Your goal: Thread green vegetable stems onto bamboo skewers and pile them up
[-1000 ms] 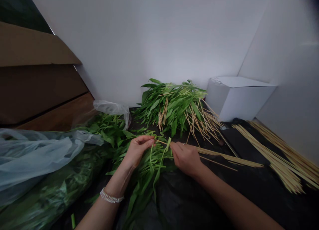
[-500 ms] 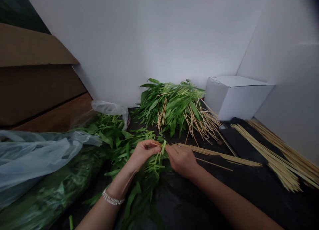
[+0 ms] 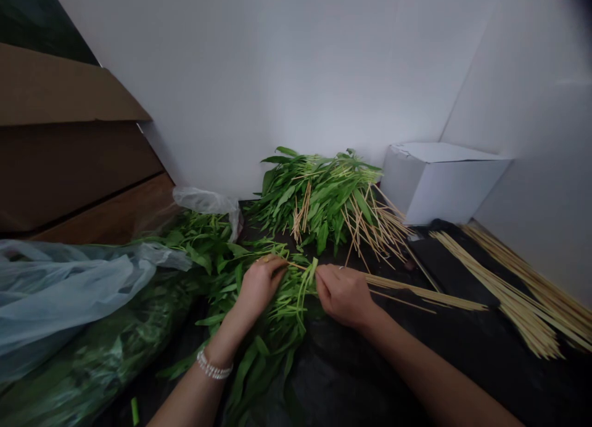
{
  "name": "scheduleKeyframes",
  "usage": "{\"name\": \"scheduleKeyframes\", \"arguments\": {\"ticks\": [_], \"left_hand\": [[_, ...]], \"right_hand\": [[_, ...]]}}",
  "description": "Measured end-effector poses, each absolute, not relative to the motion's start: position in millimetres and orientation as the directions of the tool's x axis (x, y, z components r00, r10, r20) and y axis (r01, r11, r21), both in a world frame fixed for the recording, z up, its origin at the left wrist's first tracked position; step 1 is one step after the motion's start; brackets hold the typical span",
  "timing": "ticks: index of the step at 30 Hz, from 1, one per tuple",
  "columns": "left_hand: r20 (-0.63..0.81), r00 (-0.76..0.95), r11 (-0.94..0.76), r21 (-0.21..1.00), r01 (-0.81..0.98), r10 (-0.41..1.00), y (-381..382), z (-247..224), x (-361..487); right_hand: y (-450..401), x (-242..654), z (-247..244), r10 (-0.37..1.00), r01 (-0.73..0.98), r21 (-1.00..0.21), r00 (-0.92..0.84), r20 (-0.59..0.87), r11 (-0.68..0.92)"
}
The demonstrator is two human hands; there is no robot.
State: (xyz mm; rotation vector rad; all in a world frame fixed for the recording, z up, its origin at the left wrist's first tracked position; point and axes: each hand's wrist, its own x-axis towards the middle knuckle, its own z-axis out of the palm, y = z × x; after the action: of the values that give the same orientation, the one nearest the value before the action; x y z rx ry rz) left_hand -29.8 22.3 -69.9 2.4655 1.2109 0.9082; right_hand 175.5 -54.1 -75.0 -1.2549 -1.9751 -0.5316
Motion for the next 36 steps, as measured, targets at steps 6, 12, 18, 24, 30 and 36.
{"name": "scheduleKeyframes", "arguments": {"ticks": [6, 12, 18, 24, 30, 36], "left_hand": [[0.387, 0.536, -0.646, 0.258, 0.718, 0.750, 23, -75, -32], [0.433, 0.452, -0.615, 0.397, 0.682, 0.780, 23, -69, -30], [0.414, 0.094, -0.422, 0.852, 0.309, 0.905, 17, -51, -28], [0.291, 0.059, -0.283, 0.953, -0.109, 0.955, 9, -39, -27], [0.140, 0.130, -0.114, 0.975, -0.192, 0.982, 13, -47, -23], [0.137, 0.177, -0.112, 0.983, -0.142, 0.975, 10, -48, -19]], "right_hand": [[-53, 175, -76, 0.596, 0.899, -0.026, -0.268, 0.757, 0.437], [-53, 175, -77, 0.600, 0.899, -0.027, -0.268, 0.754, 0.437], [-53, 175, -78, 0.594, 0.902, -0.026, -0.261, 0.761, 0.430], [-53, 175, -78, 0.590, 0.900, -0.033, -0.256, 0.766, 0.435], [-53, 175, -76, 0.584, 0.898, -0.040, -0.251, 0.772, 0.439], [-52, 177, -78, 0.580, 0.898, -0.022, -0.265, 0.770, 0.440]]}}
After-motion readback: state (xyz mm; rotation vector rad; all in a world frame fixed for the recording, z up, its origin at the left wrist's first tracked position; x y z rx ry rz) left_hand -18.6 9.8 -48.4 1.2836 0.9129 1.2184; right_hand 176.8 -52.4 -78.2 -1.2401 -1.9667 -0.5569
